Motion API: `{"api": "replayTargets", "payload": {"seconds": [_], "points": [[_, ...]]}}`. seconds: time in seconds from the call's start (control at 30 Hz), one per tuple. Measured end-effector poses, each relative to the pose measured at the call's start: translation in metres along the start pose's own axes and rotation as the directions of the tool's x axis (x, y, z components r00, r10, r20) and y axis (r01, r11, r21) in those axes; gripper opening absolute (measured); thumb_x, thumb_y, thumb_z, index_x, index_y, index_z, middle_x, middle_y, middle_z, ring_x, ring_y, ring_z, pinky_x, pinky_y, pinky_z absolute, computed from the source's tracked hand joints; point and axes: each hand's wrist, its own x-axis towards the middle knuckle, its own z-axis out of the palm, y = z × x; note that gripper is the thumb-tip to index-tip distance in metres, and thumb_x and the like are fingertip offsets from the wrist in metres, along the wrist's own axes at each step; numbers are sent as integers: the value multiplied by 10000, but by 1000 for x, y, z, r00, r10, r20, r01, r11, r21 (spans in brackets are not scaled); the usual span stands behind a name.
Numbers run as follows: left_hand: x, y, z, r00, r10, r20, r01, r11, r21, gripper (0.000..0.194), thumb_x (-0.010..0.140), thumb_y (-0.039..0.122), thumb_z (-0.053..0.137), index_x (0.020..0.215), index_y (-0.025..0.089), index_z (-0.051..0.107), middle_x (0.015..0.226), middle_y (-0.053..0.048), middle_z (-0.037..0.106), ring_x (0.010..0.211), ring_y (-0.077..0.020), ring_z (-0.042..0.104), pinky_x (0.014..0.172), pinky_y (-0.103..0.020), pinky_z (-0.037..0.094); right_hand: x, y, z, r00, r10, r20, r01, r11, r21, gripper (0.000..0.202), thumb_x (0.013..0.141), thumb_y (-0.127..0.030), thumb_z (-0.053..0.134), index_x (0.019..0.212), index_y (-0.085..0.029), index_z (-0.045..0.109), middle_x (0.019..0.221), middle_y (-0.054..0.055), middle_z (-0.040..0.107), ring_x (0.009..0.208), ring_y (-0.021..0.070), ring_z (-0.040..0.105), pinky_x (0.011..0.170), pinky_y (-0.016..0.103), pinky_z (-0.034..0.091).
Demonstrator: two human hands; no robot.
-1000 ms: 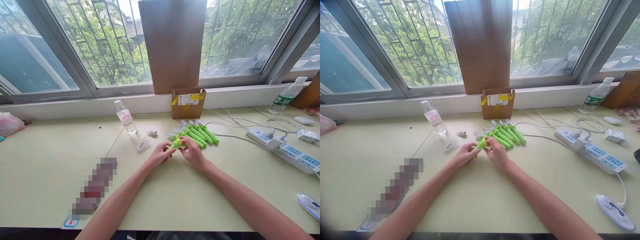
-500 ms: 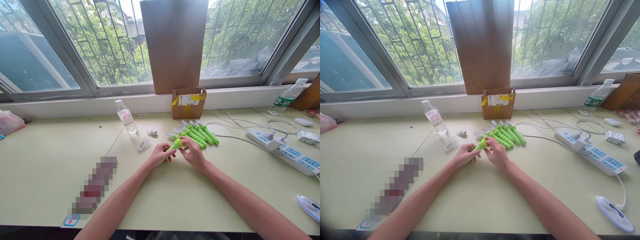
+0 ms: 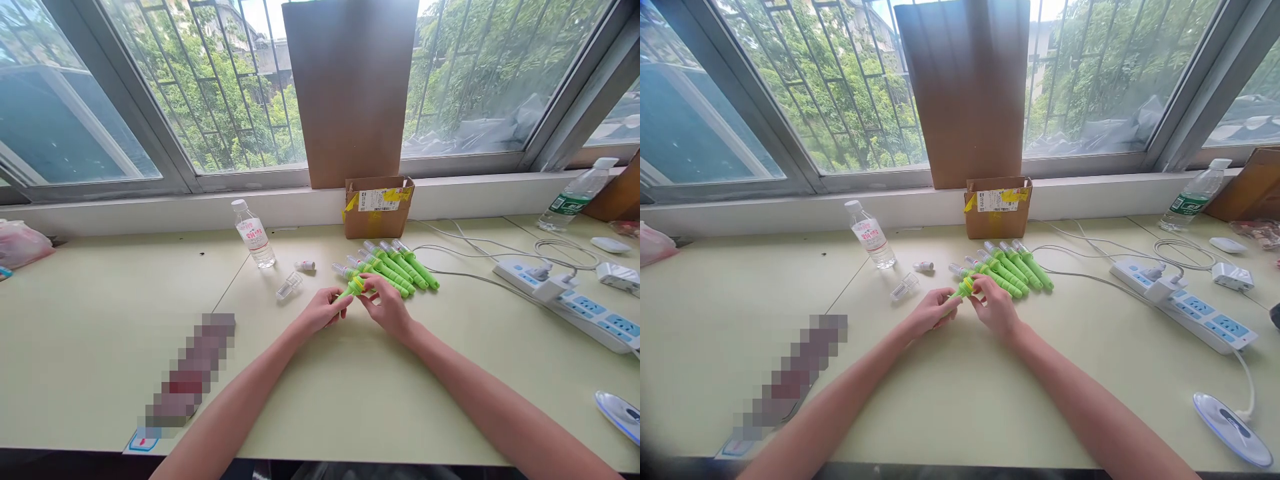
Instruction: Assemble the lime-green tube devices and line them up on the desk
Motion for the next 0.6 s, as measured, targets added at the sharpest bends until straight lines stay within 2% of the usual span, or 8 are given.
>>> {"api": "replayTargets", "payload": {"seconds": [0.13, 0.33, 0.6], "points": [[-1, -2, 1, 1000, -24, -14, 24, 999, -38, 382, 712, 471, 682, 880, 209, 461, 586, 61, 576, 365, -43, 360, 351, -170, 252, 0, -1, 1, 1000, 4, -14, -4, 1000, 8, 91, 874, -265, 557, 897, -229, 477, 1126, 105, 622, 865, 196, 668, 558, 302, 592], [1, -5, 2, 1000, 18, -20, -20, 993, -118, 354, 728, 415, 671, 798, 211, 389, 664, 14, 659, 373, -59, 452, 353, -178, 305, 1, -5, -1, 999, -12, -44, 12, 1000, 6, 69, 872, -266, 562, 854, -226, 509, 1097, 99, 632, 831, 185, 665, 558, 301, 596], [0, -1, 1, 999, 14, -32, -18, 990, -142, 338, 722, 461, 664, 767, 176, 489, 771, -49, 703, 496, -109, 601, 388, -185, 368, 1, -6, -2, 999, -7, -33, 7, 1000, 10, 61, 871, -270, 558, 885, -234, 510, 1106, 92, 624, 763, 162, 647, 539, 294, 586]]}}
